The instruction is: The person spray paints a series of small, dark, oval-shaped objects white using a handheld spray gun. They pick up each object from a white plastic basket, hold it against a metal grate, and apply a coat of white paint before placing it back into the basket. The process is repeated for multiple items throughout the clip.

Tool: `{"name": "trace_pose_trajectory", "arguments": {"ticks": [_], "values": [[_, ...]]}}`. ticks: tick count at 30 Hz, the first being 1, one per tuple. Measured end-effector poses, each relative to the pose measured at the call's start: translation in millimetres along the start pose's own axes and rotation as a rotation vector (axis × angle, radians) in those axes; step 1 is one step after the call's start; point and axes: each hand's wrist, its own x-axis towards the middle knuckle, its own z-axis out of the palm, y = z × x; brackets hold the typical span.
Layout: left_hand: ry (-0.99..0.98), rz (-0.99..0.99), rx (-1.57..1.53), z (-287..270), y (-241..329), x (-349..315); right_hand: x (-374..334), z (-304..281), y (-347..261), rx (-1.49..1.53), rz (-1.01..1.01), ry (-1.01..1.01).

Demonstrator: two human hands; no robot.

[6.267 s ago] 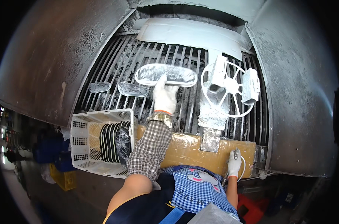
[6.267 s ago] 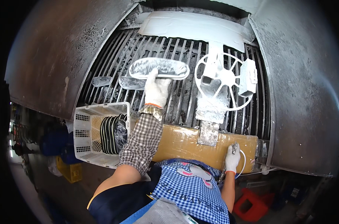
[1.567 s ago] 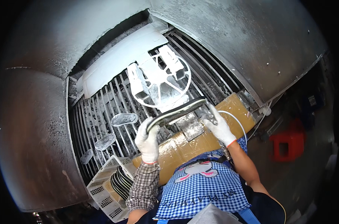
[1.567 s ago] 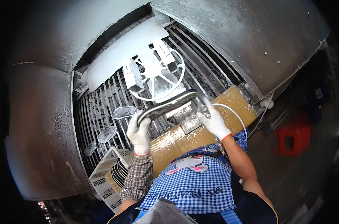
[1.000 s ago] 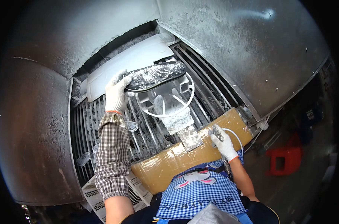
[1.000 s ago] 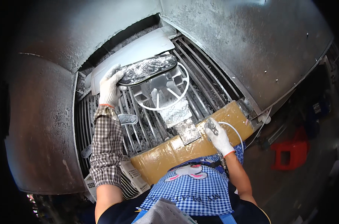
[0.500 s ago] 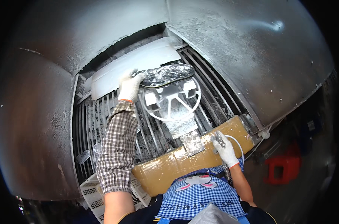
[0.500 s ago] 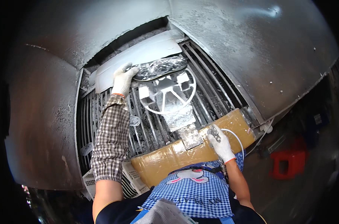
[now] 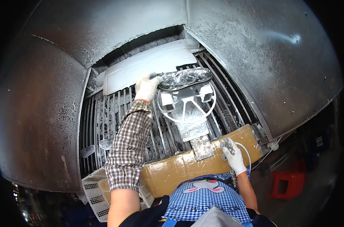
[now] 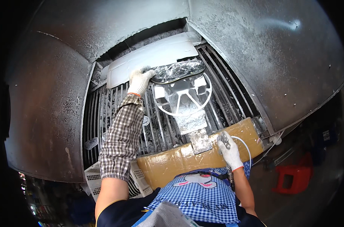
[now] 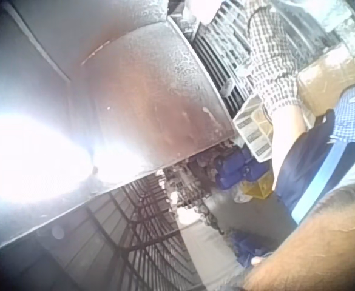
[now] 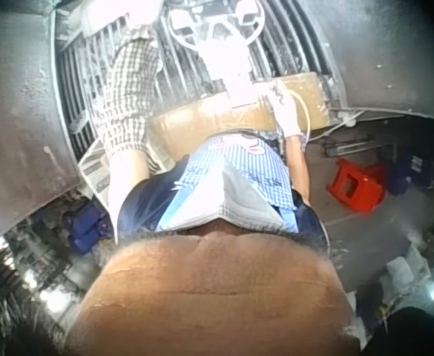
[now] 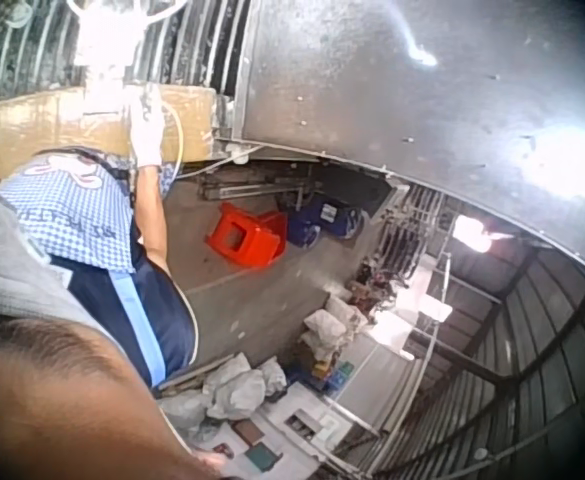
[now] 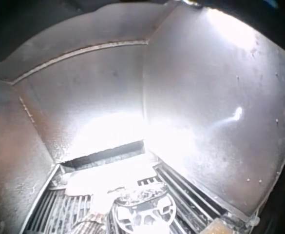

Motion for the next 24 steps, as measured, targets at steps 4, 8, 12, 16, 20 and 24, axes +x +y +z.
{"name": "trace_pose_trajectory", "arguments": {"ticks": [4, 8, 12, 16, 20, 24], "values": [[-0.052, -0.167, -0.125, -8, 37, -24, -1, 0, 1, 0.043, 0.009, -0.002], [0.218, -0.080, -0.241, -10, 12, -38, 0, 0, -4, 0.051, -0.048, -0.003], [0.417, -0.171, -0.604, -6, -26, -71, -1, 1, -44, 0.059, -0.241, -0.007], [0.384, -0.498, -0.913, 27, -74, -131, 2, 9, -114, 0.178, -0.333, -0.065], [0.140, -0.684, -1.197, 69, -71, -195, 7, 35, -171, 0.422, -0.402, -0.212], [-0.078, -0.662, -1.364, 91, -51, -218, 14, 60, -212, 0.434, -0.503, -0.283]]}}
